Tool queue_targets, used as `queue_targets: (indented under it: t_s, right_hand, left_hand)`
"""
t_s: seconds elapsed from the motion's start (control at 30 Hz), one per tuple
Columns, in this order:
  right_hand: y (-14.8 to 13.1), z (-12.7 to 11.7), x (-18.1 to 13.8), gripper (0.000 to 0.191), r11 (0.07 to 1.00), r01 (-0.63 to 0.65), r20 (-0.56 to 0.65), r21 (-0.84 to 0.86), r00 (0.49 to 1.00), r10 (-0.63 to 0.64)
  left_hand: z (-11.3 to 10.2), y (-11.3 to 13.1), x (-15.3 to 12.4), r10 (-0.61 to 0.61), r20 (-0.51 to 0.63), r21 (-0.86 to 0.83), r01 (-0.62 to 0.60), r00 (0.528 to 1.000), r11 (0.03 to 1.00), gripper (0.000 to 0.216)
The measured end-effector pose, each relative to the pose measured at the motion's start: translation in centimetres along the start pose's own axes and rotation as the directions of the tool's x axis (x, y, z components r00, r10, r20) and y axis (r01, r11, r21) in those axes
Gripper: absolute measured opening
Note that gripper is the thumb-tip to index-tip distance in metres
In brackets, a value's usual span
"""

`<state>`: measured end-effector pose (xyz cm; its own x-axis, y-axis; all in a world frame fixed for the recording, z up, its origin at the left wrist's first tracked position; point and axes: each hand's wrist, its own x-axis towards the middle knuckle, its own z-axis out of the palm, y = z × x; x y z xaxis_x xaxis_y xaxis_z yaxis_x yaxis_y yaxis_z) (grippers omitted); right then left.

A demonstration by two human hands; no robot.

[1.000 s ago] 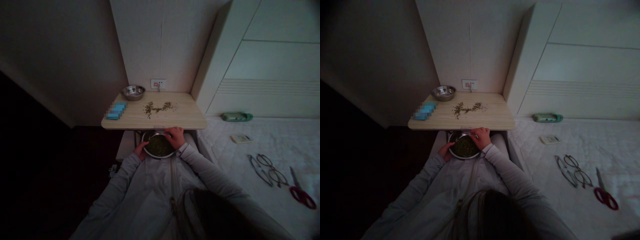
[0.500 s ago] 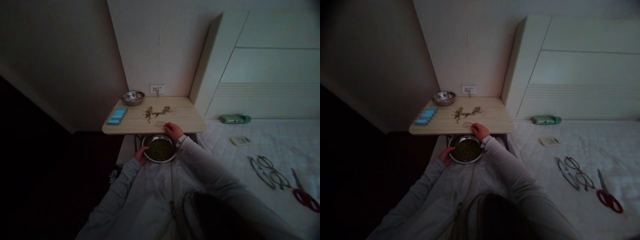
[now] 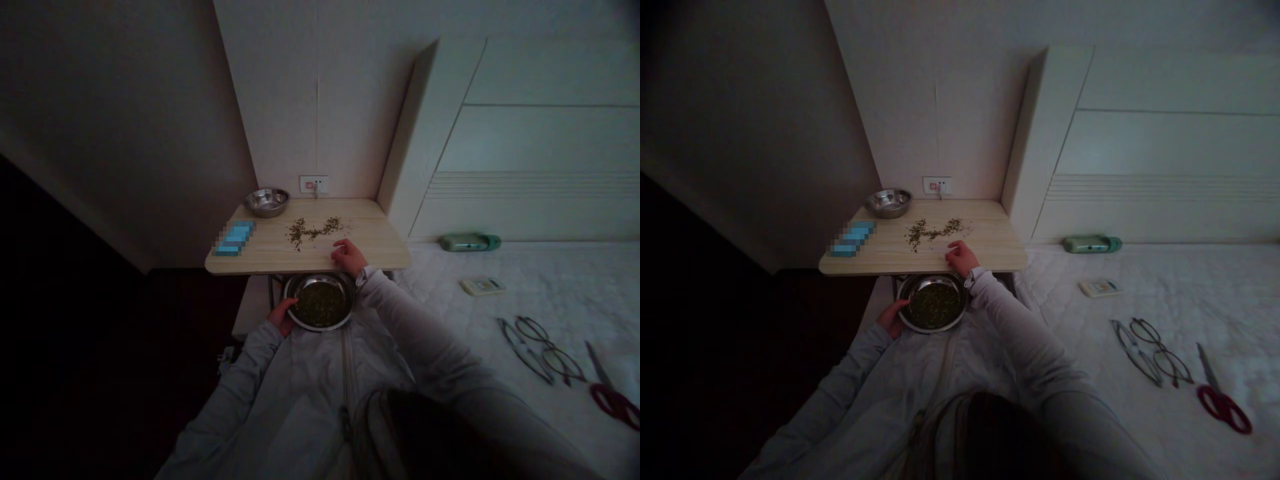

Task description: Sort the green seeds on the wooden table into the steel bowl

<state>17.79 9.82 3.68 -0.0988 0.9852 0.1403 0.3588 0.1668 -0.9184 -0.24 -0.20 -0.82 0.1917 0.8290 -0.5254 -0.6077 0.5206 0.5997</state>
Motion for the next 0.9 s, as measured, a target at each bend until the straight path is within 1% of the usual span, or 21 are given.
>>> queue_targets:
  t_s: [0.07,0.1,0.13,0.2,0.27,0.33,0.5,0.6,0.67,0.77,0.83,0.9]
  right_hand:
    - [-0.8,1.1,-0.8,0.015,0.98,0.086,0.08,-0.177,0.994,-0.073]
    - [-1.2,1.5,-1.0,0.014,0.947,0.143,0.112,-0.288,0.987,-0.115]
    - [-1.6,1.9,-1.1,0.015,0.908,0.162,0.109,-0.388,0.986,-0.129]
    - [-2.1,2.2,-1.0,0.017,0.837,0.149,0.08,-0.526,0.989,-0.126]
    - [-2.1,1.9,-0.6,0.018,0.796,0.087,0.021,-0.598,0.995,-0.093]
    - [-1.7,1.1,-0.1,0.018,0.778,0.023,-0.038,-0.628,0.997,-0.06]
    - [0.1,-2.0,0.7,0.021,0.764,-0.068,-0.15,-0.641,0.988,-0.039]
    - [1.1,-3.6,1.1,0.022,0.758,-0.152,-0.254,-0.634,0.967,-0.019]
    - [1.5,-4.1,1.5,0.022,0.763,-0.184,-0.298,-0.619,0.955,-0.011]
    - [1.3,-3.8,2.4,0.024,0.794,-0.152,-0.291,-0.588,0.956,-0.033]
    - [0.7,-3.0,3.1,0.028,0.808,-0.087,-0.242,-0.583,0.968,-0.071]
    - [-0.2,-2.1,3.9,0.032,0.792,-0.015,-0.181,-0.61,0.976,-0.121]
  left_hand:
    - [0.1,0.0,-0.1,0.004,0.0,-0.001,-0.004,1.0,1.0,0.034]
    - [0.1,0.0,-0.1,0.005,-0.001,-0.002,-0.005,1.0,1.0,0.034]
    - [0.1,0.0,-0.2,0.004,0.002,-0.004,-0.004,1.0,1.0,0.034]
    - [0.2,0.0,-0.3,0.002,0.008,-0.007,-0.002,1.0,1.0,0.033]
    - [0.1,0.0,-0.3,0.005,0.008,-0.009,-0.005,1.0,1.0,0.031]
    - [0.1,-0.1,-0.3,0.012,0.008,-0.012,-0.012,1.0,1.0,0.03]
    - [0.0,0.0,-0.1,-0.003,0.023,-0.031,0.003,1.0,1.0,0.029]
    - [0.0,0.0,-0.2,0.015,0.007,-0.035,-0.015,1.0,0.999,0.028]
    - [0.0,0.0,-0.2,0.019,0.007,-0.036,-0.019,1.0,0.999,0.028]
    - [0.1,0.1,-0.3,0.005,0.015,-0.037,-0.004,1.0,0.999,0.027]
    - [0.1,0.1,-0.3,-0.006,0.014,-0.034,0.006,1.0,0.999,0.028]
    - [0.1,0.1,-0.3,-0.016,0.012,-0.03,0.016,1.0,0.999,0.03]
